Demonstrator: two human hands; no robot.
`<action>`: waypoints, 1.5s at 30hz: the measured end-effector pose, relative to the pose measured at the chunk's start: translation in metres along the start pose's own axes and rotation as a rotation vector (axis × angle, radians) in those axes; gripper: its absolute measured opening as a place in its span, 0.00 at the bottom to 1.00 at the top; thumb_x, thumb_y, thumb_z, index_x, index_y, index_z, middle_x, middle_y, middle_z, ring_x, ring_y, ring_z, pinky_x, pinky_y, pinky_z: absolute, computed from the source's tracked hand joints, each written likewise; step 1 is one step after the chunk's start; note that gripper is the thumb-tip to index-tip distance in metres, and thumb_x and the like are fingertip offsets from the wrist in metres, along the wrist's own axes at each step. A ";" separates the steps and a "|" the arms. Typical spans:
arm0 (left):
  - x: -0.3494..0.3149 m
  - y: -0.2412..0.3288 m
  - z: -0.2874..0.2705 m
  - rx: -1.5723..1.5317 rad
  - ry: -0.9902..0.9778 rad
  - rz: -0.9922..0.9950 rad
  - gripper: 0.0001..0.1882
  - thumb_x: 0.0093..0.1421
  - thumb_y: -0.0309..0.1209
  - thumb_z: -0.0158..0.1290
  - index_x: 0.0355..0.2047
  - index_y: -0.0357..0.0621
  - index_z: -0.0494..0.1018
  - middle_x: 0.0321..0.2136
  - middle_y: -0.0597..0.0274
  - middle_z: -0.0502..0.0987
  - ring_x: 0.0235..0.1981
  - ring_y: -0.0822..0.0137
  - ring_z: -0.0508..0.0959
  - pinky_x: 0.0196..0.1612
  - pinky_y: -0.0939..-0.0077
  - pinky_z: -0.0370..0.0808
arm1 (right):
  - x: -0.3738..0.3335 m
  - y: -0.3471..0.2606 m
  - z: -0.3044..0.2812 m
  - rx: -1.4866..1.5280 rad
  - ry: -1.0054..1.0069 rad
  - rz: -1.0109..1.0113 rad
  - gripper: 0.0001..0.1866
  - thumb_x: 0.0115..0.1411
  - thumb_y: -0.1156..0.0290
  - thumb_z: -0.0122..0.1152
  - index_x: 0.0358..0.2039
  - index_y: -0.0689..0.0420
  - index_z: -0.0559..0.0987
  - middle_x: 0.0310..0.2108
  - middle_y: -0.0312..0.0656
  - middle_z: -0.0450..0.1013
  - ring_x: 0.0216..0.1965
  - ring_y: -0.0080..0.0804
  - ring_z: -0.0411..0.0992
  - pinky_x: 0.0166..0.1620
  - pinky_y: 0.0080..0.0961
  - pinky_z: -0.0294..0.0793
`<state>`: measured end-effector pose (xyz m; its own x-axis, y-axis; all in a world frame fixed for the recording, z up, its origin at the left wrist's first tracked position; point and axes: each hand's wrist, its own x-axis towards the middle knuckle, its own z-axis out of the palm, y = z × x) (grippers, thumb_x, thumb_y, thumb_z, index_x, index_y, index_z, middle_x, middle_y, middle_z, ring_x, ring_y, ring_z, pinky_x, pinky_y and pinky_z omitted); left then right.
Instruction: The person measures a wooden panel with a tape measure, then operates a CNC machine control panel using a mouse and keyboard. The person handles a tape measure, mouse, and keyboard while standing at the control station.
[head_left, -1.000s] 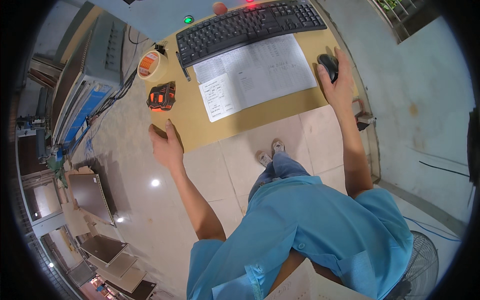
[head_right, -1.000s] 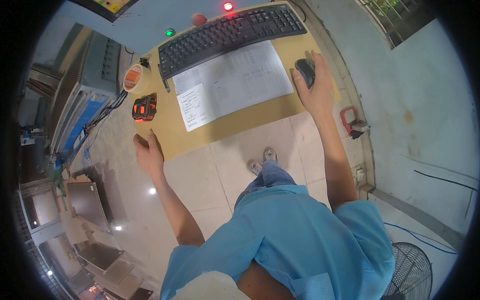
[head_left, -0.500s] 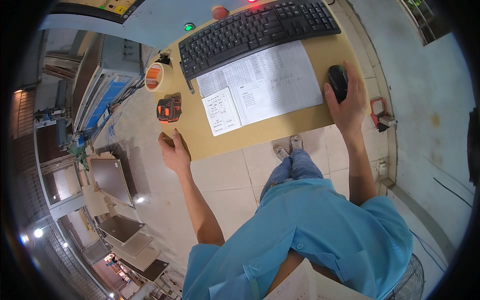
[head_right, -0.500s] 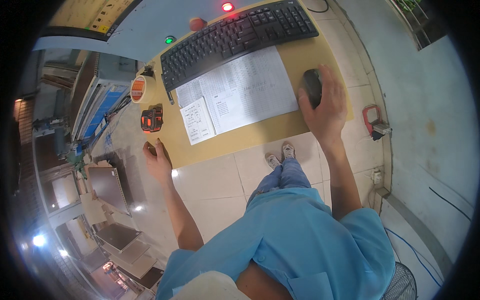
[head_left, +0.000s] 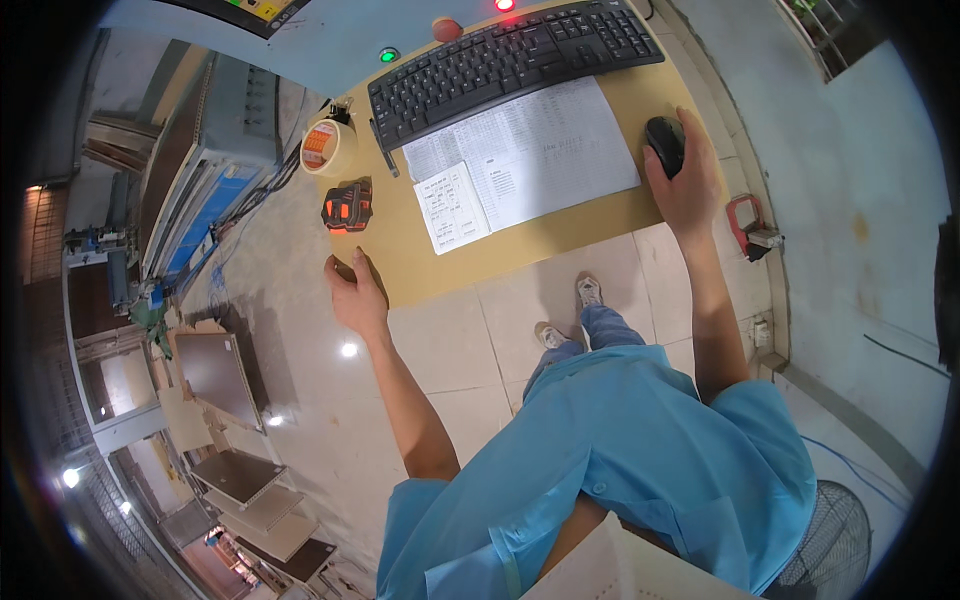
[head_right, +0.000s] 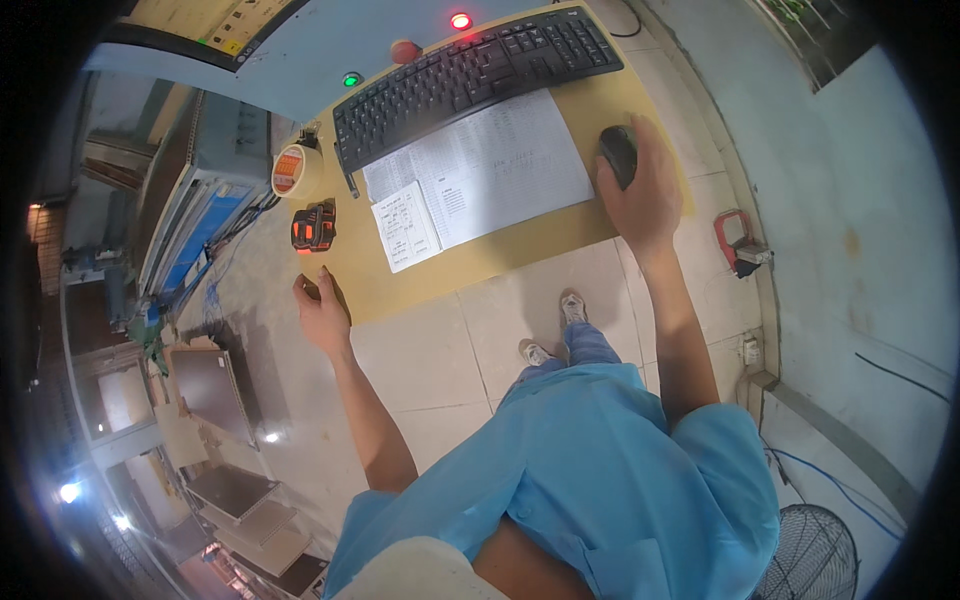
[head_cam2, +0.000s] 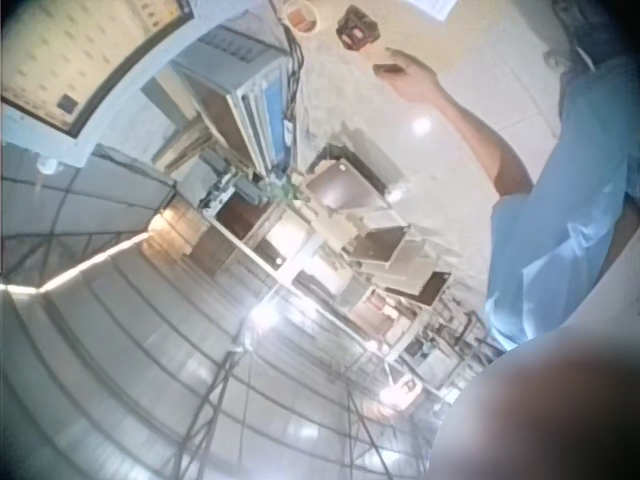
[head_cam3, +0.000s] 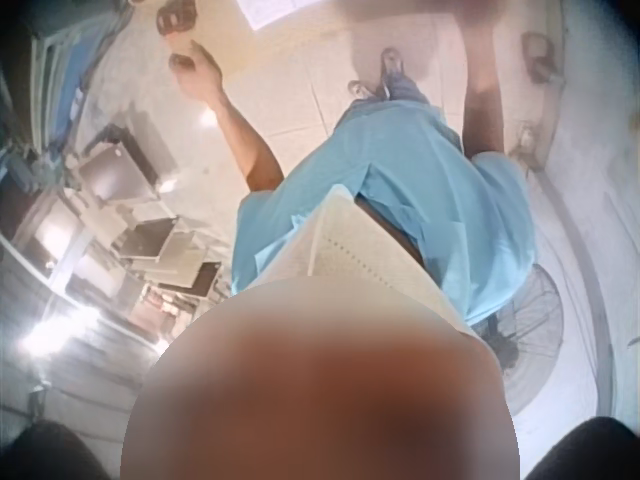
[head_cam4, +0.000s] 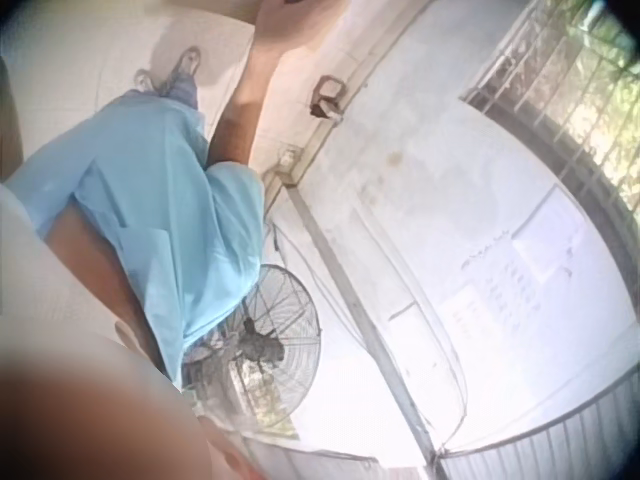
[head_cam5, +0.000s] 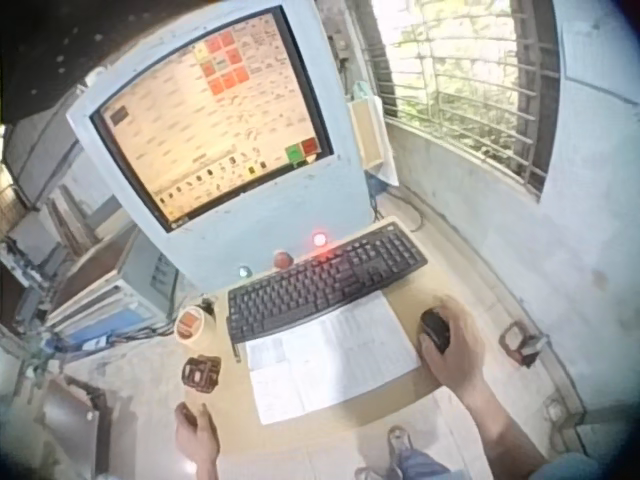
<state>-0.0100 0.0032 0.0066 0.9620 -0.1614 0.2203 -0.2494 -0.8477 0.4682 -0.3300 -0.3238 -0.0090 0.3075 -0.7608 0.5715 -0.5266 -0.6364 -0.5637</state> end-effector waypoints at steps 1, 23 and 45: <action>0.002 -0.001 0.001 0.005 -0.003 0.009 0.35 0.67 0.58 0.53 0.62 0.44 0.71 0.47 0.47 0.84 0.48 0.46 0.84 0.49 0.54 0.78 | 0.002 0.000 0.001 -0.001 0.036 -0.012 0.34 0.58 0.66 0.71 0.65 0.56 0.71 0.60 0.50 0.74 0.60 0.51 0.73 0.60 0.42 0.74; 0.004 -0.011 0.003 0.000 -0.005 0.119 0.36 0.66 0.57 0.53 0.62 0.41 0.69 0.51 0.47 0.82 0.49 0.44 0.83 0.49 0.51 0.78 | -0.001 0.000 0.006 -0.127 -0.013 0.138 0.32 0.59 0.56 0.68 0.63 0.53 0.74 0.57 0.50 0.77 0.56 0.50 0.76 0.56 0.43 0.76; 0.005 -0.003 0.002 0.015 0.007 0.052 0.37 0.66 0.58 0.53 0.64 0.41 0.70 0.50 0.45 0.83 0.51 0.46 0.83 0.51 0.54 0.78 | 0.003 -0.004 0.003 -0.128 0.018 0.079 0.30 0.58 0.65 0.71 0.61 0.52 0.74 0.56 0.47 0.77 0.57 0.48 0.75 0.57 0.42 0.76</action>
<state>-0.0044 0.0042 0.0040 0.9470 -0.2019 0.2500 -0.2972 -0.8458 0.4430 -0.3249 -0.3237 -0.0071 0.2477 -0.8047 0.5396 -0.6453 -0.5524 -0.5276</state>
